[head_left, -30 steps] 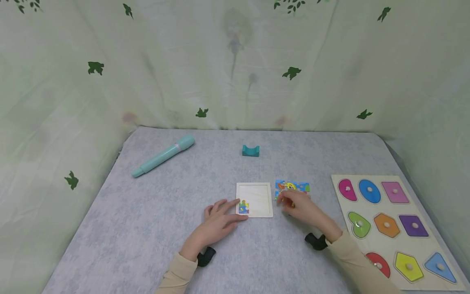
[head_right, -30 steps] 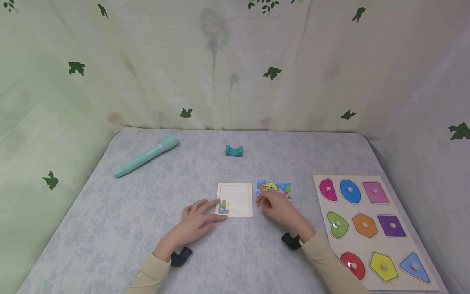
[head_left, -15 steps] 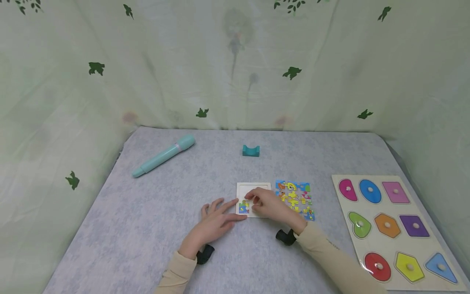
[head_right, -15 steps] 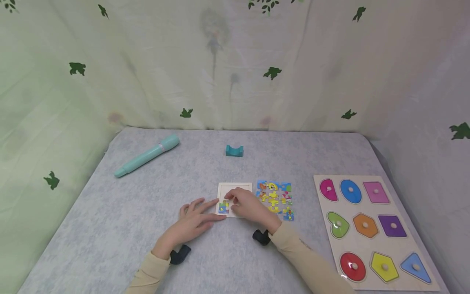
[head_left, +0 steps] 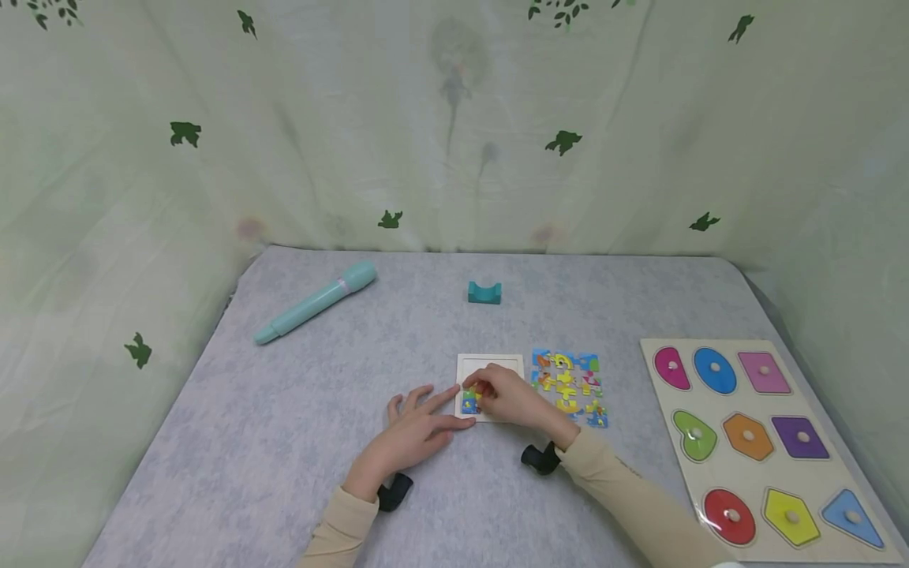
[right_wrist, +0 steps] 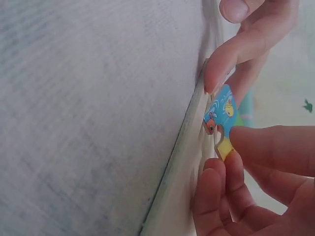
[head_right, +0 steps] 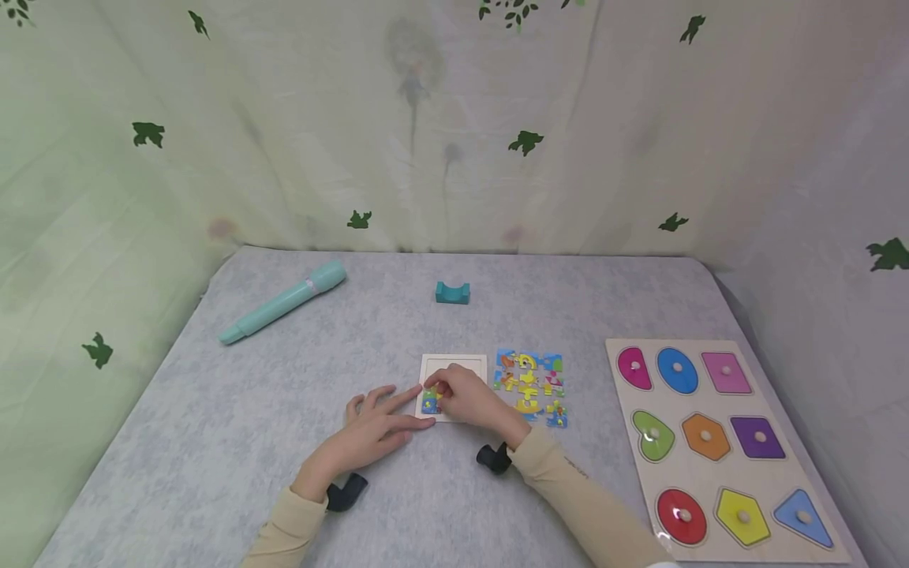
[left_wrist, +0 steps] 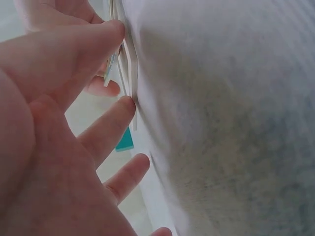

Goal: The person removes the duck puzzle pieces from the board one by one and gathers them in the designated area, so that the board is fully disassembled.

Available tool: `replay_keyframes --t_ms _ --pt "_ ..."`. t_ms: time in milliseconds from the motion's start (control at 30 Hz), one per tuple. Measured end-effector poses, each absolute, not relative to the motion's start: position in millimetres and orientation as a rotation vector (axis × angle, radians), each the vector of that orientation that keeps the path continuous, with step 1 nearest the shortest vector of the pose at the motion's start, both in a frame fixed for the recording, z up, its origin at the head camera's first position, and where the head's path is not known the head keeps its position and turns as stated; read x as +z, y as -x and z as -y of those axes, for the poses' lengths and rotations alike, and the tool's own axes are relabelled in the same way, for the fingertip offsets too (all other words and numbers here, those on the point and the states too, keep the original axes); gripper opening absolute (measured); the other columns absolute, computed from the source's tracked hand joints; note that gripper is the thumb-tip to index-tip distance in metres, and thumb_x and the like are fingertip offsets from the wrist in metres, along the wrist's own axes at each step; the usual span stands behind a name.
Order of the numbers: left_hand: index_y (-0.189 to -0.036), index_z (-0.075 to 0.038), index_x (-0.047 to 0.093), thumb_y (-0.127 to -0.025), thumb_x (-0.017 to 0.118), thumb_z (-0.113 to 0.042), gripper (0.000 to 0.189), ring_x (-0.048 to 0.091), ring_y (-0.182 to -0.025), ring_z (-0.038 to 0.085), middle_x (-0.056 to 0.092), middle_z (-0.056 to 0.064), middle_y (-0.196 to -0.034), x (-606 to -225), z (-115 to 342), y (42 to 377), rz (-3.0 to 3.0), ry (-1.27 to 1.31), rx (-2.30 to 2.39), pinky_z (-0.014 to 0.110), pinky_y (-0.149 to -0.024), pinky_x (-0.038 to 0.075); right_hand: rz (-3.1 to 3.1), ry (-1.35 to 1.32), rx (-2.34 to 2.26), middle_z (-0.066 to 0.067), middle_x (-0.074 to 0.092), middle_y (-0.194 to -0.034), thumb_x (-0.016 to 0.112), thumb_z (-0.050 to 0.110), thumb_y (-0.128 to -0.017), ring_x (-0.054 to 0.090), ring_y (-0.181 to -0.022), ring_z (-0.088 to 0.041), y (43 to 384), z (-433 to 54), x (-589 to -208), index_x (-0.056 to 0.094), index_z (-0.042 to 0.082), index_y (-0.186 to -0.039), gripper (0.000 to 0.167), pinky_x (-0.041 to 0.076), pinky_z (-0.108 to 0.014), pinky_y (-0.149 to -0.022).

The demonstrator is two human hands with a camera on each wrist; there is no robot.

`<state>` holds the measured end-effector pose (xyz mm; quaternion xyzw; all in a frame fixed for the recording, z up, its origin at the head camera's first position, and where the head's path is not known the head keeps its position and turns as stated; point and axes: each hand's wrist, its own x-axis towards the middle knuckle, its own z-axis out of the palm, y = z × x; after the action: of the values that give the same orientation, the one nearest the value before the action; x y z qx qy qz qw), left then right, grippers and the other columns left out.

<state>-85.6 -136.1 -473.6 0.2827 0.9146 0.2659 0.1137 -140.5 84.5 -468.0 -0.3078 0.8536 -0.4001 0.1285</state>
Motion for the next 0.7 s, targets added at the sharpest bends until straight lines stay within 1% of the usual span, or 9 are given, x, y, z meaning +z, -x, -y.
replay_keyframes --t_ms 200,300,467,700 --pt "-0.126 -0.030 0.065 -0.098 0.056 -0.023 0.031 0.021 -0.134 0.043 0.030 0.006 -0.154 -475 136 85 -2.694 -0.836 0.777 0.073 -0.094 0.006 -2.491 0.877 -1.219 0.000 0.056 -0.080 0.057 -0.007 -0.085 0.050 -0.068 -0.011 141 -84 -471 0.064 0.007 -0.097 0.019 0.044 -0.027 -0.064" --pt "-0.127 -0.030 0.065 -0.098 0.055 -0.023 0.031 0.021 -0.134 0.043 0.030 0.006 -0.154 -475 136 85 -2.691 -0.830 0.776 0.073 -0.093 0.006 -2.481 0.857 -1.262 0.003 0.058 -0.077 0.057 -0.006 -0.086 0.052 -0.066 -0.010 141 -89 -472 0.063 0.008 -0.097 0.018 0.045 -0.027 -0.063" --pt "-0.127 -0.029 0.064 -0.098 0.054 -0.022 0.031 0.021 -0.134 0.044 0.030 0.008 -0.154 -474 135 84 -2.677 -0.810 0.783 0.073 -0.094 0.006 -2.472 0.767 -1.306 0.002 0.057 -0.080 0.058 -0.004 -0.087 0.051 -0.071 -0.014 144 -110 -468 0.061 0.009 -0.100 0.018 0.044 -0.029 -0.066" --pt "-0.127 -0.027 0.064 -0.099 0.053 -0.021 0.031 0.020 -0.134 0.044 0.029 0.008 -0.154 -474 134 84 -2.677 -0.814 0.798 0.072 -0.094 0.004 -2.535 0.701 -1.262 0.001 0.057 -0.081 0.062 -0.001 -0.089 0.052 -0.071 -0.016 146 -150 -465 0.063 0.011 -0.094 0.012 0.045 -0.030 -0.064"
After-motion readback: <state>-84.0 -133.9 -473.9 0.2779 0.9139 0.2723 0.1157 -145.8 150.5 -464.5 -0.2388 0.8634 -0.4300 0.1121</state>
